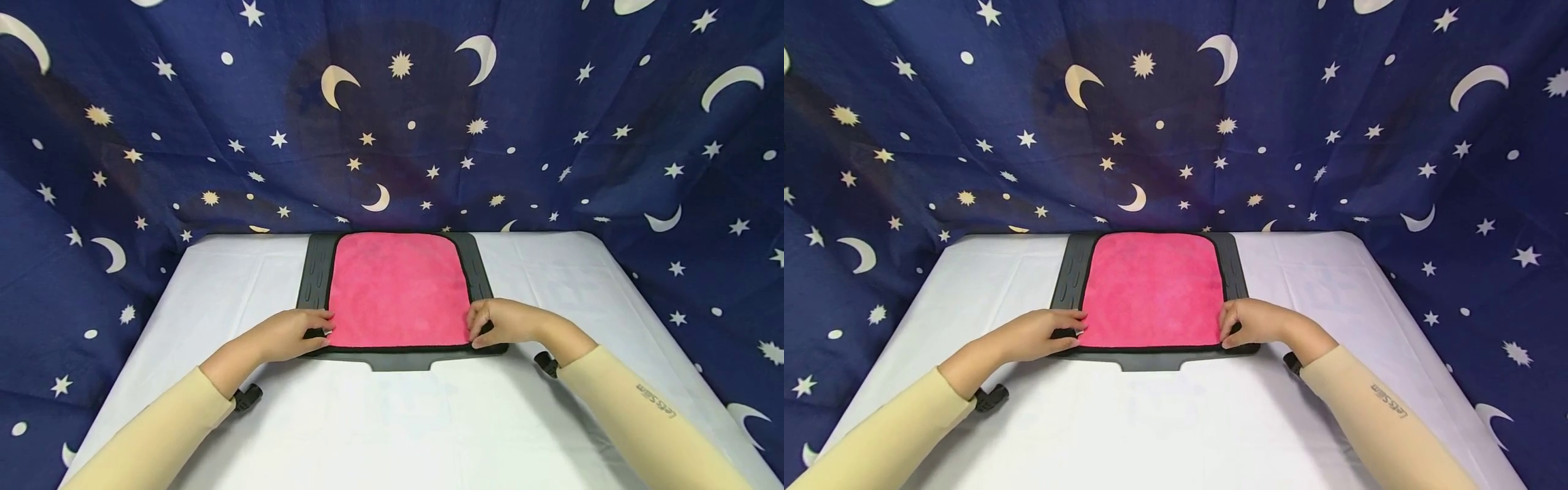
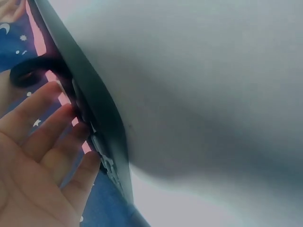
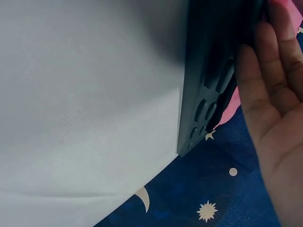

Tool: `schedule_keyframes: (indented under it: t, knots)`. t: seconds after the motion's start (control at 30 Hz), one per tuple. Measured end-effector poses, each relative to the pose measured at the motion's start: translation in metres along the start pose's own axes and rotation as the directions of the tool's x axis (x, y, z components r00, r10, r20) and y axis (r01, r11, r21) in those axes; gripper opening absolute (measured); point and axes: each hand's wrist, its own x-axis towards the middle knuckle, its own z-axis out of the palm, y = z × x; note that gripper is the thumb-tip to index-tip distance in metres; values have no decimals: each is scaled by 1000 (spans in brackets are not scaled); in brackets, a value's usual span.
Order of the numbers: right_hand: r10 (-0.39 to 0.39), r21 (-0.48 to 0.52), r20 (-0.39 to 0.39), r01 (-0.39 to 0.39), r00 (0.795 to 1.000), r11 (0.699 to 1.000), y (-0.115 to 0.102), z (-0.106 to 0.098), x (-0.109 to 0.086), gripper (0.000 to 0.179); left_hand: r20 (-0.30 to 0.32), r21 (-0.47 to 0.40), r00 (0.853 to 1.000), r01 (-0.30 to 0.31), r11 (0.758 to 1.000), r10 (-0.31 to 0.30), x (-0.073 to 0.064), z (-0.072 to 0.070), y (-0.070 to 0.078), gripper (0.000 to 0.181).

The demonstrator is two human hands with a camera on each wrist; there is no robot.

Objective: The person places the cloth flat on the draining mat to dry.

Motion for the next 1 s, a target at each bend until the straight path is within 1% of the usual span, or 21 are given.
schedule_keyframes:
  t: [0.17, 0.33, 0.4, 0.5, 0.53, 0.6, 0.63, 0.73, 0.8, 0.87, 1.0]
  knots:
    - [-37, -34, 25, 38, 999, 999, -3, 2, -2, 20, -12, -18, 1000, -28, 999, 27, -5, -1, -1, 31]
    - [-39, -15, 19, 39, 999, 999, -7, 2, -4, 26, -17, -28, 999, -32, 999, 32, -9, -1, -2, 27]
    - [-25, -8, -11, 25, 1000, 1000, -6, 1, -5, 23, -35, -34, 999, -39, 999, 38, -9, -1, -3, 25]
    - [-26, -38, -107, 22, 994, 999, -2, 2, -4, 10, -75, -42, 996, -48, 998, 45, -6, 0, -4, 25]
    - [-18, -61, -139, 10, 990, 998, -1, 3, -3, 12, -87, -42, 995, -47, 998, 43, -4, 0, -5, 27]
    - [-4, -99, -186, -14, 983, 995, 0, 5, -1, 30, -96, -33, 995, -32, 999, 29, 0, 2, -5, 35]
    - [9, -113, -194, -31, 981, 993, 1, 7, 0, 40, -93, -25, 996, -18, 1000, 16, 2, 3, -5, 40]
    - [68, -120, -168, -89, 983, 989, 0, 9, 2, 65, -66, 4, 997, 32, 999, -32, 7, 6, -5, 58]
    - [91, -109, -146, -107, 985, 988, 0, 11, 2, 73, -52, 26, 997, 55, 998, -53, 10, 7, -5, 66]
    - [108, -104, -130, -122, 986, 987, 2, 12, 2, 79, -46, 44, 997, 66, 997, -64, 11, 8, -5, 70]
    - [125, -115, -115, -138, 985, 984, 7, 14, 2, 86, -32, 54, 996, 83, 995, -82, 12, 8, -4, 75]
